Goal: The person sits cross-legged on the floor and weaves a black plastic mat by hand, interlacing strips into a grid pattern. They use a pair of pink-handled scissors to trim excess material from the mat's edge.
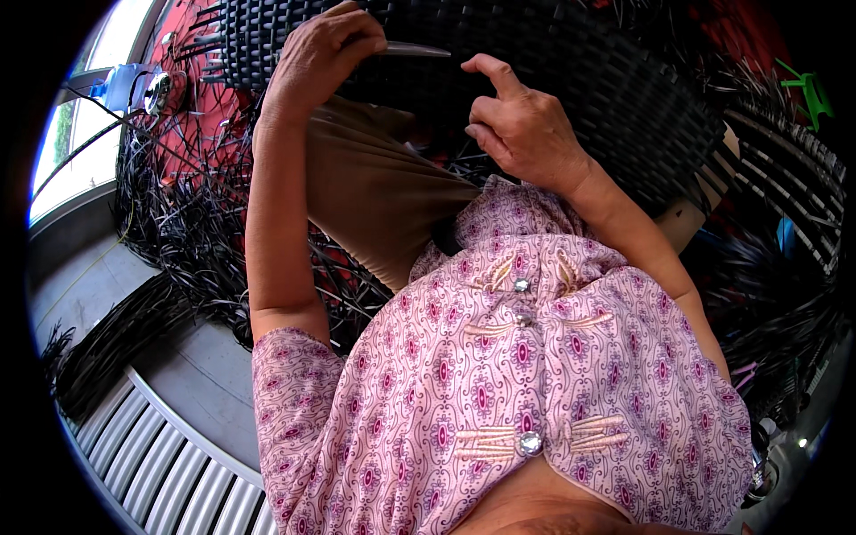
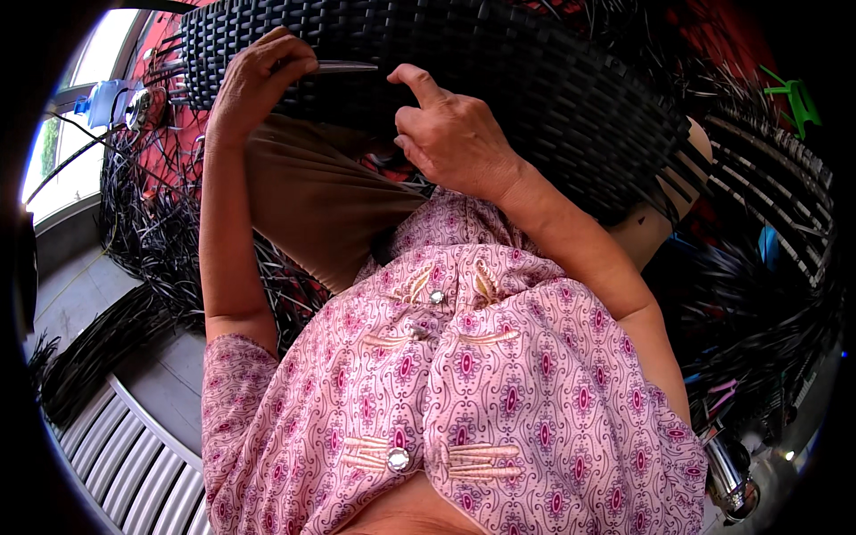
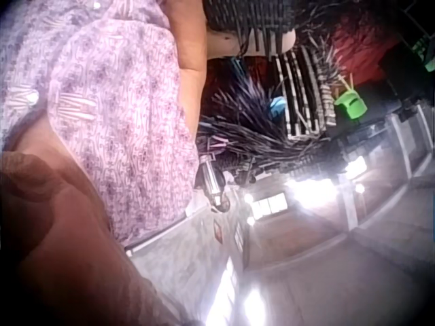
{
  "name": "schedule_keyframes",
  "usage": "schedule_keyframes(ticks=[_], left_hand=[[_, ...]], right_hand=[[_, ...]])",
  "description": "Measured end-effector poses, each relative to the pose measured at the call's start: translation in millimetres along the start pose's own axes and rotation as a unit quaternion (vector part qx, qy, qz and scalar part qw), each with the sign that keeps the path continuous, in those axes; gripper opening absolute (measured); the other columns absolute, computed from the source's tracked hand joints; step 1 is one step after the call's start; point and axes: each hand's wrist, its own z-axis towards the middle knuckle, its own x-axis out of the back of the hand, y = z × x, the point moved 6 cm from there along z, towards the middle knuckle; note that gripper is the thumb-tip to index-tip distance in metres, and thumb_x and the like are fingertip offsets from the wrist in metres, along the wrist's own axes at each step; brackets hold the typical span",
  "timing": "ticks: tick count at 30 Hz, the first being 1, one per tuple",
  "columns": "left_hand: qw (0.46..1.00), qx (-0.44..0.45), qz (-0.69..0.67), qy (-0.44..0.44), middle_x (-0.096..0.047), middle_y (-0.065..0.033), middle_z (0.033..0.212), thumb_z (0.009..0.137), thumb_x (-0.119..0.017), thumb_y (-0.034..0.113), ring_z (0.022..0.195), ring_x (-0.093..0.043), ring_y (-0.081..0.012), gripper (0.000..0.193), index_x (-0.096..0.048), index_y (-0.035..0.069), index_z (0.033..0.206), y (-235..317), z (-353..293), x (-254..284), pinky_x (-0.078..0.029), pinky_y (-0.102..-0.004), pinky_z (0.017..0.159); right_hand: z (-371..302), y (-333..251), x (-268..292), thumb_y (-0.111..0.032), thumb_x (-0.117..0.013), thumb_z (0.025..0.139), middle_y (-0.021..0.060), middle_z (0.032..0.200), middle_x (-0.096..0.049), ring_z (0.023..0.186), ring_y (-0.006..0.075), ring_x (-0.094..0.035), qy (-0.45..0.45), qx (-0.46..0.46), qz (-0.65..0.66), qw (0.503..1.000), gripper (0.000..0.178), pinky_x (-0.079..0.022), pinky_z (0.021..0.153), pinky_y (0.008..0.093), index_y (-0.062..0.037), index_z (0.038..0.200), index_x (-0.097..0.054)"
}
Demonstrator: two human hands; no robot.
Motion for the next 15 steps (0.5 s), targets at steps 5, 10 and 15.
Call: schedule_keyframes(ticks=[5, 10, 15], left_hand=[[0.999, -0.009, -0.026, -0.017, -0.063, -0.0075, 0.088, 0.093, -0.066, 0.015, 0.081, -0.063, -0.0196, 0.013, -0.068, 0.002, 0.094, -2, 2, -1, -0.050, -0.0334, 0.077], [0.994, -0.107, 0.009, -0.012, -0.064, -0.0082, 0.088, 0.092, -0.067, 0.016, 0.080, -0.064, -0.0215, 0.014, -0.068, 0.002, 0.095, 4, 11, -2, -0.050, -0.0343, 0.075], [0.997, -0.080, 0.000, -0.012, -0.064, -0.0079, 0.086, 0.092, -0.069, 0.017, 0.078, -0.063, -0.0216, 0.014, -0.069, 0.003, 0.095, 2, 13, -6, -0.049, -0.0348, 0.073]], right_hand=[[0, 0, -2, -0.011, -0.080, 0.080, 0.0127, 0.138, -0.053, 0.078, 0.0207, -0.072, 0.005, 0.003, -0.019, 1.000, 0.018, -0.060, 0.070, 0.0334, -0.0047, 0.076, -0.063], [-2, 0, -2, -0.011, -0.080, 0.079, 0.0131, 0.138, -0.055, 0.079, 0.0207, -0.072, 0.024, 0.014, -0.019, 0.999, 0.018, -0.060, 0.070, 0.0336, -0.0047, 0.076, -0.063], [-4, 0, -1, -0.011, -0.081, 0.077, 0.0138, 0.137, -0.057, 0.080, 0.0208, -0.072, 0.034, 0.017, -0.017, 0.999, 0.019, -0.060, 0.071, 0.0337, -0.0049, 0.074, -0.064]])
